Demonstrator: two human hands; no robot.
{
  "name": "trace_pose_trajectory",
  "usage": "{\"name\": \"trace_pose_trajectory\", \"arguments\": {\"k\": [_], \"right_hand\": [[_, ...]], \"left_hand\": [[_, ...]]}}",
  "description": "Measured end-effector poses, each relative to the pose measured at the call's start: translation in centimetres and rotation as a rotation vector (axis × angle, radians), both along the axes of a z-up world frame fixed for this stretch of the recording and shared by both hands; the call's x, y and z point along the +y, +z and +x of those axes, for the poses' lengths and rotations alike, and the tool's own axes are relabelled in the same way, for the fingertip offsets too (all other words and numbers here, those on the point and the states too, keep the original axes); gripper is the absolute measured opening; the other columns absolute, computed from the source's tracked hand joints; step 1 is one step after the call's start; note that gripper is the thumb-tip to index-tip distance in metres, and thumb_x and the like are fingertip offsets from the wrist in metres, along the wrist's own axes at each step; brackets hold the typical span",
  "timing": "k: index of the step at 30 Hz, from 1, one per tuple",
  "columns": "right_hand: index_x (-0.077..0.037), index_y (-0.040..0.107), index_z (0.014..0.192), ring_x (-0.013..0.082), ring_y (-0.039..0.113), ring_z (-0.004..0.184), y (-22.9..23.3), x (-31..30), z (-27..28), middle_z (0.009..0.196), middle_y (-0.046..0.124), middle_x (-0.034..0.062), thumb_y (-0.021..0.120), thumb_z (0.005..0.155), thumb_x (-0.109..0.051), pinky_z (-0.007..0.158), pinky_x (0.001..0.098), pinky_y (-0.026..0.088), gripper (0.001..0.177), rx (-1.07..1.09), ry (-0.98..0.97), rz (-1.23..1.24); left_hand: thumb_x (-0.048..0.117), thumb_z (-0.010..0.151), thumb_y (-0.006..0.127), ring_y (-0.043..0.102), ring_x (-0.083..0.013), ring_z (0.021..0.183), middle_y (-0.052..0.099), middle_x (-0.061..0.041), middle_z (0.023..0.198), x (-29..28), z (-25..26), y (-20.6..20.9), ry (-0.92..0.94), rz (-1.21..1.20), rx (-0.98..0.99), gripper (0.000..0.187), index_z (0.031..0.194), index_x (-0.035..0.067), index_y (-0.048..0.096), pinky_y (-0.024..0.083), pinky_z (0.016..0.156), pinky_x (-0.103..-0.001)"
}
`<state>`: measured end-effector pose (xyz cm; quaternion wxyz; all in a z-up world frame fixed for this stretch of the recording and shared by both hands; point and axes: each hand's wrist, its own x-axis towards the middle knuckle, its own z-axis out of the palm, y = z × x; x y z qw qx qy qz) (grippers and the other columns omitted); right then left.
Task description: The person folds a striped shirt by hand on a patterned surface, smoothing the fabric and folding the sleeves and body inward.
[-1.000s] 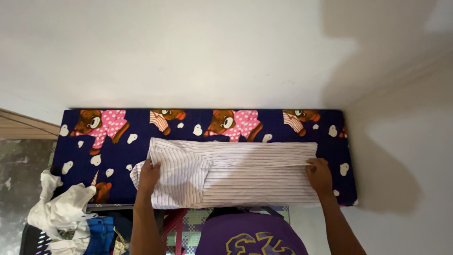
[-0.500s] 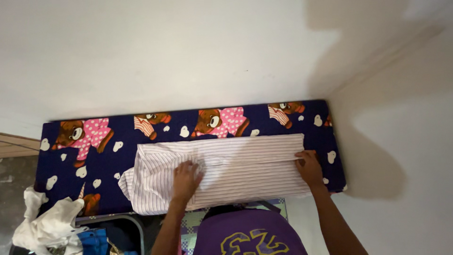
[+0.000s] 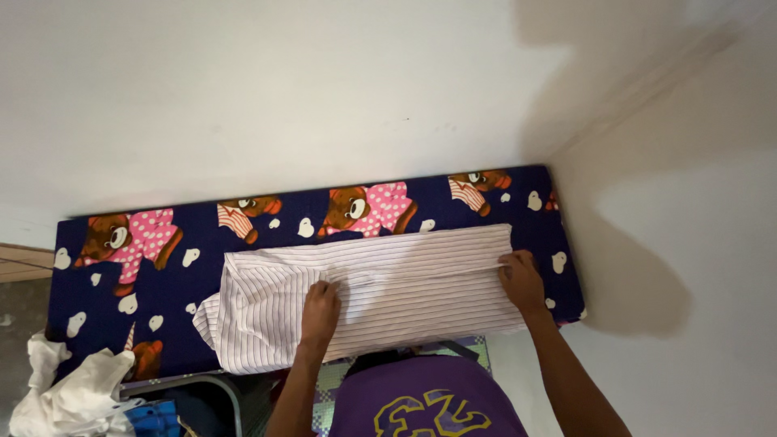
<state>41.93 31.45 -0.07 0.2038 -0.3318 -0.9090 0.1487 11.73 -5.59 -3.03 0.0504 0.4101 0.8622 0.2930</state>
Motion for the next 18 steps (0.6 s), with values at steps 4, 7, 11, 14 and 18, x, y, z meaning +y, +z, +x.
{"name": "trace_pose_trajectory", "arguments": {"k": [4, 7, 11, 14, 18], "right_hand": [[-0.009, 0.071, 0.103, 0.0297, 0.066, 0.098, 0.2, -0.2, 0.0, 0.110, 0.062, 0.0091, 0.073, 0.084, -0.008, 0.083, 0.0393, 0.056, 0.019, -0.019, -0.048, -0.066], [-0.008, 0.071, 0.102, 0.0303, 0.066, 0.098, 0.5, -0.4, -0.1, 0.108, 0.063, 0.0095, 0.073, 0.082, -0.008, 0.084, 0.0392, 0.056, 0.020, -0.018, -0.027, -0.009], [-0.009, 0.071, 0.103, 0.0317, 0.066, 0.101, 1.6, -0.9, -0.7, 0.107, 0.066, 0.0099, 0.073, 0.082, -0.010, 0.090, 0.0406, 0.055, 0.022, 0.005, -0.010, 0.044], [-0.007, 0.069, 0.111, 0.0339, 0.063, 0.108, 2.6, -1.9, -1.6, 0.111, 0.066, 0.0140, 0.073, 0.078, -0.011, 0.099, 0.0448, 0.051, 0.034, -0.005, -0.033, 0.100], [-0.004, 0.057, 0.138, 0.0360, 0.051, 0.133, 0.8, -5.4, -6.6, 0.139, 0.058, 0.0194, 0.072, 0.083, -0.015, 0.115, 0.0489, 0.038, 0.058, 0.062, 0.107, 0.064]], "left_hand": [[-0.003, 0.085, 0.068, 0.062, -0.0313, 0.095, 0.064, -0.015, 0.100, -0.4, 0.6, 1.1, 0.027, 0.036, -0.019, 0.027, 0.111, -0.002, 0.073, 0.056, 0.088, -0.041], [-0.004, 0.084, 0.068, 0.062, -0.0302, 0.095, 0.064, -0.014, 0.099, -0.3, 0.6, 1.4, 0.018, 0.029, -0.021, 0.029, 0.113, -0.002, 0.074, 0.056, 0.087, -0.040], [0.004, 0.077, 0.077, 0.061, -0.0317, 0.091, 0.064, -0.015, 0.094, 0.0, 0.6, 1.9, -0.011, 0.029, -0.041, 0.036, 0.112, -0.003, 0.074, 0.055, 0.083, -0.041], [0.008, 0.085, 0.074, 0.062, -0.0292, 0.096, 0.065, -0.014, 0.103, 0.5, 0.4, 2.1, -0.006, 0.004, 0.061, 0.027, 0.111, 0.001, 0.073, 0.054, 0.087, -0.042], [0.010, 0.088, 0.066, 0.054, -0.0357, 0.123, 0.056, -0.019, 0.132, 3.6, 0.9, 1.9, -0.036, 0.041, 0.106, 0.043, 0.130, 0.001, 0.060, 0.045, 0.102, -0.047]]}}
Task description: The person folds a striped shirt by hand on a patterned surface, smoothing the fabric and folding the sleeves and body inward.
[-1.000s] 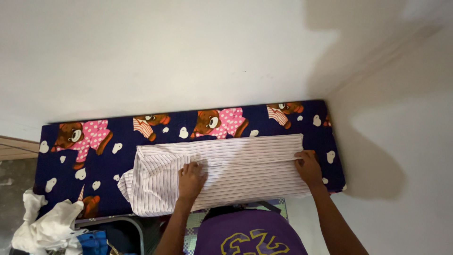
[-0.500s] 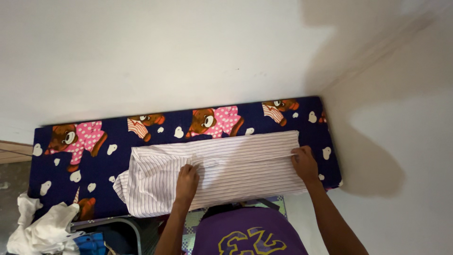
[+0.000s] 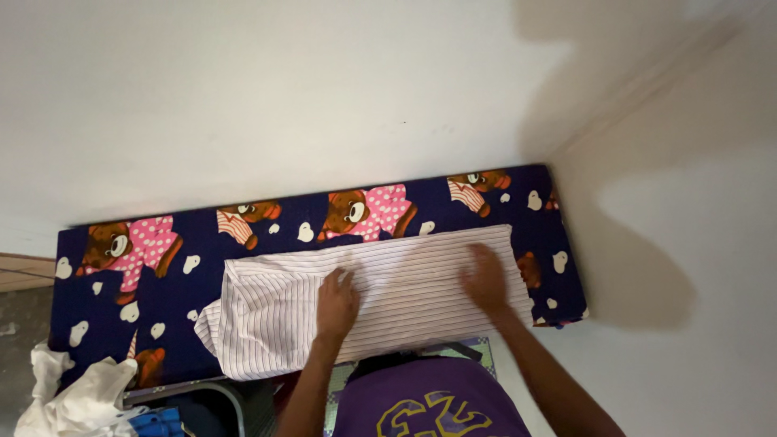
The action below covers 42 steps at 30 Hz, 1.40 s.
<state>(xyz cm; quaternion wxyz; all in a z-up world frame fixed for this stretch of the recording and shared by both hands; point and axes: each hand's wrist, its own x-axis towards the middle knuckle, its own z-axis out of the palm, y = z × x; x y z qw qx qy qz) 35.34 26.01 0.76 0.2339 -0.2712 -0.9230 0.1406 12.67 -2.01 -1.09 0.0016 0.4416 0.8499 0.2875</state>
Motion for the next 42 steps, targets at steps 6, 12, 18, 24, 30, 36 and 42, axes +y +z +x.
{"name": "trace_pose_trajectory", "arguments": {"k": [6, 12, 18, 24, 30, 36, 42], "right_hand": [[0.006, 0.038, 0.153, 0.0406, 0.032, 0.152, -1.8, -6.8, -9.1, 0.162, 0.037, 0.0246, 0.058, 0.099, -0.030, 0.126, 0.0494, 0.024, 0.068, -0.022, 0.302, -0.021], [0.003, 0.030, 0.156, 0.0410, 0.023, 0.153, -1.8, -7.8, -11.3, 0.165, 0.028, 0.0207, 0.051, 0.102, -0.046, 0.124, 0.0542, 0.017, 0.076, -0.243, 0.310, -0.014], [0.000, 0.023, 0.159, 0.0405, 0.017, 0.154, -3.2, -5.5, -9.6, 0.167, 0.022, 0.0190, 0.051, 0.098, -0.054, 0.122, 0.0572, 0.014, 0.086, -0.359, 0.205, -0.029], [0.001, 0.023, 0.159, 0.0422, 0.017, 0.155, -5.0, -0.8, -6.1, 0.167, 0.021, 0.0198, 0.049, 0.098, -0.057, 0.123, 0.0586, 0.013, 0.088, -0.402, -0.008, 0.089], [-0.001, 0.026, 0.160, 0.0412, 0.015, 0.157, -5.8, 1.4, -3.4, 0.169, 0.021, 0.0175, 0.044, 0.100, -0.058, 0.125, 0.0571, 0.011, 0.085, -0.343, -0.120, 0.034], [-0.002, 0.025, 0.161, 0.0416, 0.013, 0.156, -6.1, 1.6, -3.6, 0.169, 0.021, 0.0173, 0.040, 0.101, -0.059, 0.124, 0.0571, 0.010, 0.084, -0.328, -0.118, 0.012], [-0.002, 0.025, 0.160, 0.0394, 0.010, 0.157, -5.9, 1.7, -3.7, 0.170, 0.018, 0.0154, 0.037, 0.101, -0.061, 0.125, 0.0559, 0.008, 0.084, -0.363, -0.130, -0.025]], "left_hand": [[0.021, 0.100, 0.045, 0.021, -0.0322, 0.156, 0.024, -0.015, 0.169, 6.0, 0.4, -2.0, -0.066, -0.201, 0.076, 0.063, 0.159, 0.004, 0.032, 0.018, 0.125, -0.051], [0.031, 0.105, 0.037, 0.015, -0.0272, 0.158, 0.018, -0.012, 0.171, 6.9, 0.6, -3.4, -0.039, -0.284, 0.015, 0.061, 0.159, 0.005, 0.025, 0.012, 0.124, -0.054], [0.032, 0.104, 0.039, 0.016, -0.0264, 0.156, 0.019, -0.012, 0.169, 7.0, 0.7, -3.2, -0.015, -0.288, 0.040, 0.065, 0.159, 0.002, 0.023, 0.012, 0.123, -0.056], [0.034, 0.101, 0.041, 0.014, -0.0269, 0.158, 0.018, -0.015, 0.170, 6.8, 0.7, -3.4, 0.022, -0.335, 0.008, 0.071, 0.160, 0.000, 0.021, 0.012, 0.124, -0.054], [0.044, 0.102, 0.042, 0.007, -0.0314, 0.158, 0.011, -0.020, 0.170, 5.6, -2.2, -4.1, 0.172, -0.484, -0.141, 0.077, 0.158, -0.004, 0.018, 0.011, 0.124, -0.053], [0.051, 0.106, 0.028, 0.004, -0.0307, 0.158, 0.005, -0.018, 0.170, 0.2, -9.1, -4.8, 0.362, -0.592, -0.160, 0.077, 0.160, -0.002, 0.016, 0.008, 0.125, -0.051], [0.050, 0.107, 0.021, 0.003, -0.0308, 0.158, 0.003, -0.019, 0.170, -6.1, -14.5, -6.7, 0.474, -0.628, -0.058, 0.075, 0.160, -0.003, 0.016, 0.009, 0.125, -0.050]]}}
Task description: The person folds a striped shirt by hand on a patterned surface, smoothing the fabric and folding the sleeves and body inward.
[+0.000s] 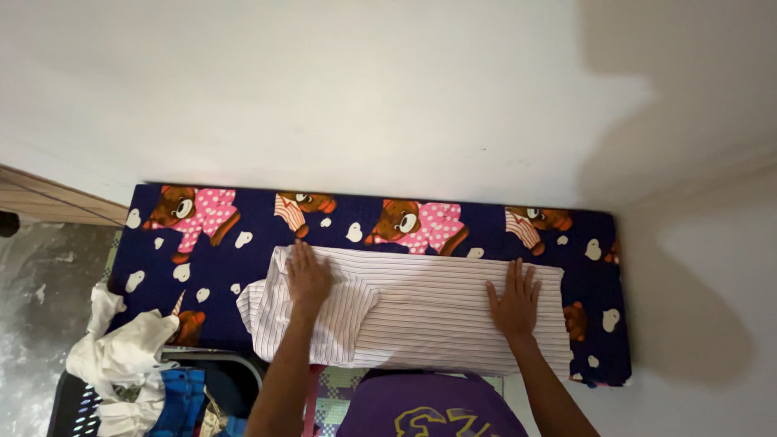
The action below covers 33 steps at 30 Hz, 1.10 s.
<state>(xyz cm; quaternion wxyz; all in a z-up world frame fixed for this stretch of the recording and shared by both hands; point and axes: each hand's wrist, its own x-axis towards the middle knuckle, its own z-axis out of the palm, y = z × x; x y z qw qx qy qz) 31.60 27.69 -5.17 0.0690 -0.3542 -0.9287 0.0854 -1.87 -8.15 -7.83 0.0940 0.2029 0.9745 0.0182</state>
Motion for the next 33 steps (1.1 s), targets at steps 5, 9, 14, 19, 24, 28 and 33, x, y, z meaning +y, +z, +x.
{"name": "trace_pose_trajectory", "arguments": {"k": [5, 9, 14, 19, 24, 28, 33], "right_hand": [[-0.002, 0.023, 0.160, 0.0394, 0.007, 0.156, 0.1, 0.1, 0.0, 0.170, 0.016, 0.0165, 0.037, 0.101, -0.060, 0.125, 0.0544, 0.005, 0.084, -0.019, 0.011, -0.013], [-0.003, 0.022, 0.160, 0.0379, 0.007, 0.157, 0.1, 0.1, -0.2, 0.170, 0.017, 0.0151, 0.037, 0.101, -0.059, 0.126, 0.0525, 0.004, 0.083, -0.048, -0.004, -0.015], [-0.003, 0.023, 0.161, 0.0385, 0.007, 0.157, 0.2, 0.0, 0.0, 0.169, 0.017, 0.0162, 0.039, 0.101, -0.057, 0.126, 0.0526, 0.005, 0.082, -0.037, -0.003, -0.038], [-0.001, 0.026, 0.159, 0.0402, 0.011, 0.156, 1.1, 0.0, -0.4, 0.169, 0.020, 0.0173, 0.044, 0.101, -0.054, 0.125, 0.0544, 0.008, 0.081, -0.019, 0.001, -0.032], [-0.001, 0.053, 0.139, 0.0403, 0.045, 0.137, 3.5, -3.0, -2.1, 0.145, 0.053, 0.0192, 0.059, 0.096, -0.038, 0.115, 0.0543, 0.033, 0.057, 0.299, 0.076, 0.018], [-0.003, 0.074, 0.101, 0.0296, 0.073, 0.088, 2.8, -9.4, -6.1, 0.094, 0.076, 0.0131, 0.065, 0.095, -0.023, 0.081, 0.0414, 0.058, 0.023, 0.200, 0.108, -0.646], [0.000, 0.072, 0.111, 0.0193, 0.077, 0.079, 3.2, -16.2, -9.2, 0.103, 0.078, 0.0117, 0.068, 0.095, -0.026, 0.059, 0.0307, 0.059, 0.031, -0.121, 0.224, -1.392]], "left_hand": [[0.043, 0.106, 0.024, 0.002, -0.0279, 0.158, 0.004, -0.013, 0.171, -3.4, -3.4, 0.2, 0.055, -0.185, -0.018, 0.069, 0.162, 0.003, 0.013, 0.009, 0.123, -0.058], [0.032, 0.104, 0.045, 0.030, -0.0330, 0.151, 0.036, -0.016, 0.161, -4.9, -4.2, 1.9, 0.226, 0.208, 0.196, 0.056, 0.151, 0.002, 0.042, 0.027, 0.116, -0.061], [0.033, 0.102, 0.064, 0.058, -0.0365, 0.117, 0.061, -0.015, 0.122, -5.4, -2.8, 5.3, 0.281, 0.298, 0.187, 0.027, 0.112, 0.008, 0.067, 0.049, 0.094, -0.054], [0.037, 0.099, 0.065, 0.062, -0.0408, 0.105, 0.063, -0.022, 0.112, -6.0, 2.5, 8.2, 0.315, 0.347, 0.151, 0.039, 0.105, -0.001, 0.064, 0.053, 0.085, -0.052], [0.037, 0.100, 0.063, 0.061, -0.0471, 0.102, 0.062, -0.030, 0.112, -8.9, 6.7, 6.1, 0.464, 0.554, 0.101, 0.048, 0.112, -0.009, 0.060, 0.051, 0.086, -0.054], [0.038, 0.103, 0.062, 0.065, -0.0412, 0.099, 0.066, -0.027, 0.108, -11.1, 8.6, 3.5, 0.583, 0.734, -0.102, 0.050, 0.124, -0.008, 0.060, 0.051, 0.087, -0.048], [0.034, 0.094, 0.068, 0.066, -0.0263, 0.069, 0.067, -0.015, 0.079, -10.9, 9.4, 4.7, 0.712, 0.833, -0.332, 0.052, 0.129, -0.003, 0.060, 0.052, 0.065, -0.038]]}}
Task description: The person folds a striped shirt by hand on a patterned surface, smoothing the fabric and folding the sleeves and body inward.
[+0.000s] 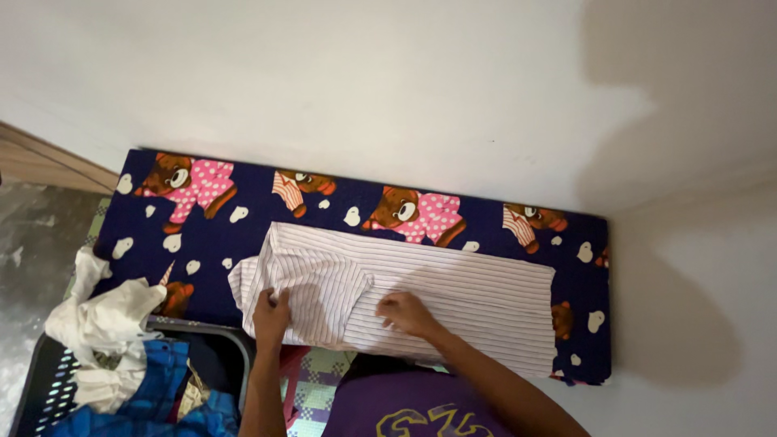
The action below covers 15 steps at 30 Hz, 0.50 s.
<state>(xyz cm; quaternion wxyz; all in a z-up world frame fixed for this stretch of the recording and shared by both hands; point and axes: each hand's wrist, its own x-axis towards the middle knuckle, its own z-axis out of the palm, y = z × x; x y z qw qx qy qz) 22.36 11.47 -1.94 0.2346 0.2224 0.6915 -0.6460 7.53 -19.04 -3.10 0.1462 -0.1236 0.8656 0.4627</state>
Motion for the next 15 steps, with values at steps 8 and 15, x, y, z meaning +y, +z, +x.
{"name": "trace_pose_trajectory", "arguments": {"k": [8, 15], "right_hand": [[0.001, 0.064, 0.124, 0.0219, 0.077, 0.077, 2.3, -4.1, -3.6, 0.115, 0.074, 0.0159, 0.071, 0.092, -0.031, 0.060, 0.0301, 0.062, 0.046, -0.122, -0.103, -0.182], [0.008, 0.069, 0.111, 0.0214, 0.075, 0.077, 0.8, -5.8, -4.2, 0.099, 0.073, 0.0153, 0.076, 0.093, -0.031, 0.058, 0.0301, 0.054, 0.043, -0.162, -0.158, -0.192]], "left_hand": [[0.018, 0.093, 0.072, 0.056, -0.0108, 0.060, 0.058, -0.002, 0.081, -0.1, 0.5, 0.6, 0.055, 0.376, 0.111, 0.030, 0.107, -0.002, 0.056, 0.045, 0.050, -0.029], [0.027, 0.101, 0.064, 0.056, -0.0160, 0.058, 0.059, -0.013, 0.067, -1.4, 1.4, -0.4, 0.012, 0.365, -0.025, 0.026, 0.103, 0.002, 0.056, 0.043, 0.052, -0.032]]}}
